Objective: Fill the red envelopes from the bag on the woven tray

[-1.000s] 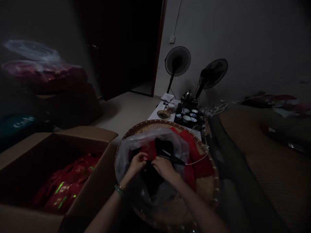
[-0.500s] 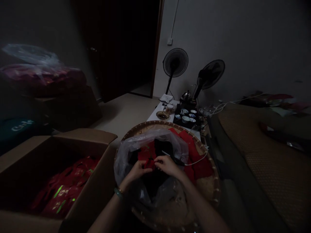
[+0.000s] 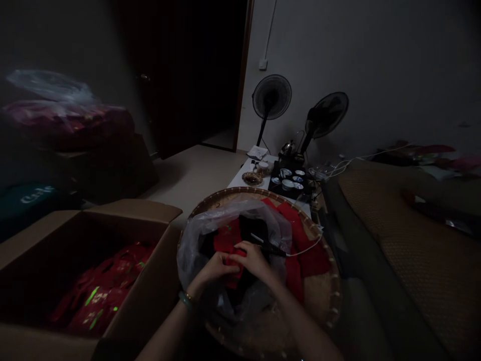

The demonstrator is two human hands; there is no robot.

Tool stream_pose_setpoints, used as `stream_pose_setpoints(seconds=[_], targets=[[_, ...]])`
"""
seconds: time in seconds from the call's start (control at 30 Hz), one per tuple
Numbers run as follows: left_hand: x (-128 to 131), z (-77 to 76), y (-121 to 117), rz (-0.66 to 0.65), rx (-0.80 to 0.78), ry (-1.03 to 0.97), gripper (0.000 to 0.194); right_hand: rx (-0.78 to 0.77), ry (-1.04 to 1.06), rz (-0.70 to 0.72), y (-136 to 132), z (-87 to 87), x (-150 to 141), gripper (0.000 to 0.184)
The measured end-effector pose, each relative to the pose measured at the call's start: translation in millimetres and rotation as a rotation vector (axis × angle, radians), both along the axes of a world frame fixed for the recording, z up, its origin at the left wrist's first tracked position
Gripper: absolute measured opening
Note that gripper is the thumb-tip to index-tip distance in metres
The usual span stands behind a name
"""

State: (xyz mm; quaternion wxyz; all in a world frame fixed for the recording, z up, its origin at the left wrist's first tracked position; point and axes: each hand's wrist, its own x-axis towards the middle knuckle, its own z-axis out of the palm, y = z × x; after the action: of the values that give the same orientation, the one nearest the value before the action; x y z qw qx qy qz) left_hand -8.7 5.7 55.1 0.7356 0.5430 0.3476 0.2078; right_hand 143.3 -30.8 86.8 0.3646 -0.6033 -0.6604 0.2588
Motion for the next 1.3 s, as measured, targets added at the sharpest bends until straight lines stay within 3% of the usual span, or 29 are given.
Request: stream_pose_setpoints(seconds=[0.07,0.23,0.37,0.6,0.77,0.83,0.9,1.0,1.17,1.3], targets=[[2.5,3.2,-3.3,0.008,0.031,0.006,0.03,0.016,0.009,-0.027,7.2,-7.2,-6.0,0.009],[3.8,0.6,-11.5,0.034,-0.007,0.006,0.031,0.025,0.018,-0.038,11.5,-14.4,-2.3,0.015],[5.0,-5.8,-16.5,0.0,-0.008,0.029,0.027,0.024,-0.115,0.031,9.2,-14.1,2.6,0.022],[11.1,-8.7,-17.3,0.079,-0.014,0.069,0.029,0.111,-0.227,0.032,14.6,-23.8,0.7,0.028],[14.0,-13.2,-13.8,0.185,-0.141,-0.028,0.037,0.151,-0.414,-0.201,19.8,-33.9,34.7,0.021],[15.2,-14.3,-12.2,0.249,-0.178,-0.073,0.041,0.065,-0.599,-0.302,18.8,-42.5,52.0,0.045],[17.0,-14.6,-10.8,0.276,-0.205,-0.1,0.042,-0.04,-0.731,-0.316,16.9,-51.8,64.8,0.055],[20.2,-14.1,-9.0,0.283,-0.204,-0.102,0.042,-0.105,-0.812,-0.245,15.9,-60.6,74.4,0.05],[24.6,-15.8,-4.5,0.301,-0.169,-0.103,0.04,-0.134,-0.694,-0.207,21.7,-58.5,85.1,0.049],[28.9,-16.6,-1.1,0.303,-0.155,-0.096,0.038,-0.161,-0.413,-0.123,27.9,-46.3,102.5,0.048]])
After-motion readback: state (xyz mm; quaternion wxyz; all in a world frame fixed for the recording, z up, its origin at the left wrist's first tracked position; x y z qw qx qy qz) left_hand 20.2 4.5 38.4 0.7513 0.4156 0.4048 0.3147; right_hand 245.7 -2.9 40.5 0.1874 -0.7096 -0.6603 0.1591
